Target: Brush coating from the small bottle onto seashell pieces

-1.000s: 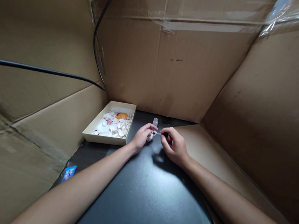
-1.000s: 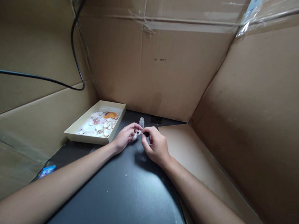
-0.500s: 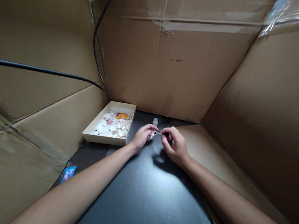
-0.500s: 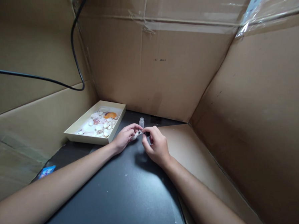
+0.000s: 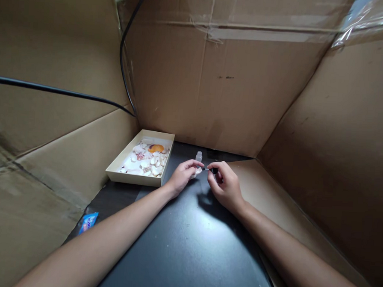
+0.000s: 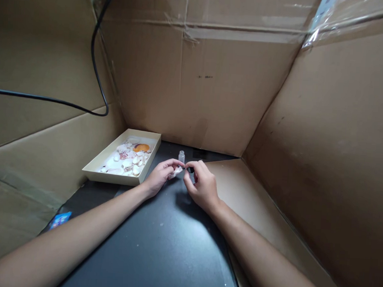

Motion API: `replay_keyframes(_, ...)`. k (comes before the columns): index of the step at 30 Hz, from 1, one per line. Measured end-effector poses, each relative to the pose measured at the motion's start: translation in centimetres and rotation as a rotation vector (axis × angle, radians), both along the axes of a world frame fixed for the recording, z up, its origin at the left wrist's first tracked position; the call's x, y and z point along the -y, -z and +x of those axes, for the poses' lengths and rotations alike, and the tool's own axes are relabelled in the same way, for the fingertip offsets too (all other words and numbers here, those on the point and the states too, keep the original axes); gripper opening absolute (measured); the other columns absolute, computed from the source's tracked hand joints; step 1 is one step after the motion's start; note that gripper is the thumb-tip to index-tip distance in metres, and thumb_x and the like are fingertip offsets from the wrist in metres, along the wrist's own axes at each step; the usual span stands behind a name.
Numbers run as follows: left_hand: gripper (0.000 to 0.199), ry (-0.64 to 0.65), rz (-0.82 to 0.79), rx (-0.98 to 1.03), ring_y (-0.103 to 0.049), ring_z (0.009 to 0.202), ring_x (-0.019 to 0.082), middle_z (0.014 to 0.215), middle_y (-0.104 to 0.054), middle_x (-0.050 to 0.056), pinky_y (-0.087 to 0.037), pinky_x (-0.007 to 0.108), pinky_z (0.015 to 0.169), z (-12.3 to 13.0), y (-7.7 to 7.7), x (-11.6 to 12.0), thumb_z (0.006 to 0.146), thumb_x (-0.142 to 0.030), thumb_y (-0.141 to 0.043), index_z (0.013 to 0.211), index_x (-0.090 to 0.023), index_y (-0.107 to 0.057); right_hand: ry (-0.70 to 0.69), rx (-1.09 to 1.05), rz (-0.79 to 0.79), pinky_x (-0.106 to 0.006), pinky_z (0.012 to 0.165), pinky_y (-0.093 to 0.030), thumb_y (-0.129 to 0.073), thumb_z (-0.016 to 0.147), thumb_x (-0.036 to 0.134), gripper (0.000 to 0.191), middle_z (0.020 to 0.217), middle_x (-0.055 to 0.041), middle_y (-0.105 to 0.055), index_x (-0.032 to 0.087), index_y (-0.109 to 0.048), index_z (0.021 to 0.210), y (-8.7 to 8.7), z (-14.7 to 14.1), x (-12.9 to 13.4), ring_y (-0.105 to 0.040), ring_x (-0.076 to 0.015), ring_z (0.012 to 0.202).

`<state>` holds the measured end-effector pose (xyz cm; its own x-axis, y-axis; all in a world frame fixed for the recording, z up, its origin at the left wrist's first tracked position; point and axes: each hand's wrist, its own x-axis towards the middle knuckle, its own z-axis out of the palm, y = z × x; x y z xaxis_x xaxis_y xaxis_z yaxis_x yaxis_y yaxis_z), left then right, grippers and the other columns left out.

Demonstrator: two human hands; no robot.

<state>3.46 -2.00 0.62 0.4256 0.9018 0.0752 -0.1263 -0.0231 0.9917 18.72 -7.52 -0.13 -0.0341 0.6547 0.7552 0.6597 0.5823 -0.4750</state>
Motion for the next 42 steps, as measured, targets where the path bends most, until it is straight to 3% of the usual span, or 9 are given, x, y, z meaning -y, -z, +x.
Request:
replay_keyframes(4, 0.028, 0.018, 0.035, 0.006, -0.032, 0.055, 0.007, 0.061, -0.043, -0.004, -0.023, 0.022, 0.054, -0.1, 0.1, 0.0, 0.067, -0.017, -0.050, 0.092, -0.011, -0.063, -0.071, -0.002, 0.004, -0.024, 0.057, -0.038, -0.054, 0.086, 0.016, 0.012, 0.071, 0.0022, -0.048, 0.020, -0.059, 0.096, 0.1, 0.0, 0.0, -0.043, -0.0099, 0.057)
replay_keyframes(8, 0.027, 0.010, 0.077, -0.014, -0.036, 0.058, 0.007, 0.065, -0.044, -0.004, -0.028, 0.021, 0.057, 0.0, 0.2, 0.0, 0.069, -0.014, -0.053, 0.094, -0.012, -0.062, -0.004, -0.007, -0.012, -0.024, 0.056, -0.037, -0.055, 0.085, 0.017, 0.012, 0.072, 0.0018, -0.049, 0.020, -0.060, 0.095, 0.1, 0.0, -0.1, -0.043, -0.0101, 0.057)
replay_keyframes(13, 0.030, -0.027, 0.182, -0.073, -0.045, 0.070, 0.009, 0.075, -0.049, -0.003, -0.036, 0.021, 0.067, 0.2, 0.5, 0.0, 0.071, -0.007, -0.054, 0.100, -0.014, -0.056, -0.057, 0.002, -0.016, -0.024, 0.057, -0.038, -0.054, 0.086, 0.018, 0.011, 0.072, 0.0016, -0.050, 0.020, -0.060, 0.095, 0.1, 0.0, 0.0, -0.043, -0.0104, 0.057)
replay_keyframes(17, 0.031, -0.036, 0.258, -0.137, -0.044, 0.070, 0.009, 0.077, -0.047, -0.002, -0.036, 0.021, 0.066, 0.4, 0.9, 0.3, 0.073, -0.005, -0.054, 0.102, -0.015, -0.053, 0.005, -0.012, -0.015, -0.025, 0.055, -0.037, -0.054, 0.085, 0.018, 0.011, 0.072, 0.0014, -0.050, 0.020, -0.060, 0.094, 0.1, 0.1, 0.0, -0.042, -0.0106, 0.056)
replay_keyframes(21, 0.034, -0.041, 0.304, -0.169, -0.043, 0.072, 0.010, 0.080, -0.047, -0.001, -0.036, 0.021, 0.066, 0.6, 0.9, 0.6, 0.073, -0.001, -0.051, 0.104, -0.015, -0.052, -0.057, -0.007, -0.010, -0.024, 0.056, -0.037, -0.055, 0.085, 0.018, 0.010, 0.072, 0.0014, -0.052, 0.020, -0.060, 0.094, 0.0, 0.1, 0.0, -0.042, -0.0100, 0.056)
replay_keyframes(34, 0.036, -0.121, 0.513, -0.334, -0.048, 0.079, 0.013, 0.085, -0.052, 0.001, -0.040, 0.025, 0.074, 0.6, 1.4, 0.5, 0.071, -0.002, -0.050, 0.104, -0.016, -0.054, 0.005, -0.039, -0.017, -0.024, 0.053, -0.036, -0.055, 0.085, 0.019, 0.010, 0.071, 0.0015, -0.052, 0.020, -0.060, 0.093, 0.0, 0.1, -0.1, -0.041, -0.0099, 0.054)
replay_keyframes(38, 0.032, -0.155, 0.554, -0.395, -0.049, 0.082, 0.014, 0.088, -0.053, 0.002, -0.041, 0.026, 0.076, 0.5, 1.6, 0.3, 0.072, -0.004, -0.051, 0.101, -0.016, -0.054, -0.055, -0.016, -0.017, -0.024, 0.054, -0.037, -0.054, 0.085, 0.019, 0.010, 0.071, 0.0014, -0.052, 0.020, -0.060, 0.094, 0.0, 0.1, -0.1, -0.042, -0.0100, 0.054)
replay_keyframes(42, 0.029, -0.173, 0.565, -0.392, -0.050, 0.082, 0.015, 0.087, -0.053, 0.002, -0.041, 0.026, 0.076, 0.5, 1.6, 0.2, 0.072, -0.005, -0.051, 0.098, -0.018, -0.056, 0.006, -0.030, -0.026, -0.024, 0.053, -0.036, -0.055, 0.085, 0.019, 0.010, 0.072, 0.0011, -0.053, 0.020, -0.060, 0.093, -0.1, 0.1, 0.0, -0.042, -0.0101, 0.054)
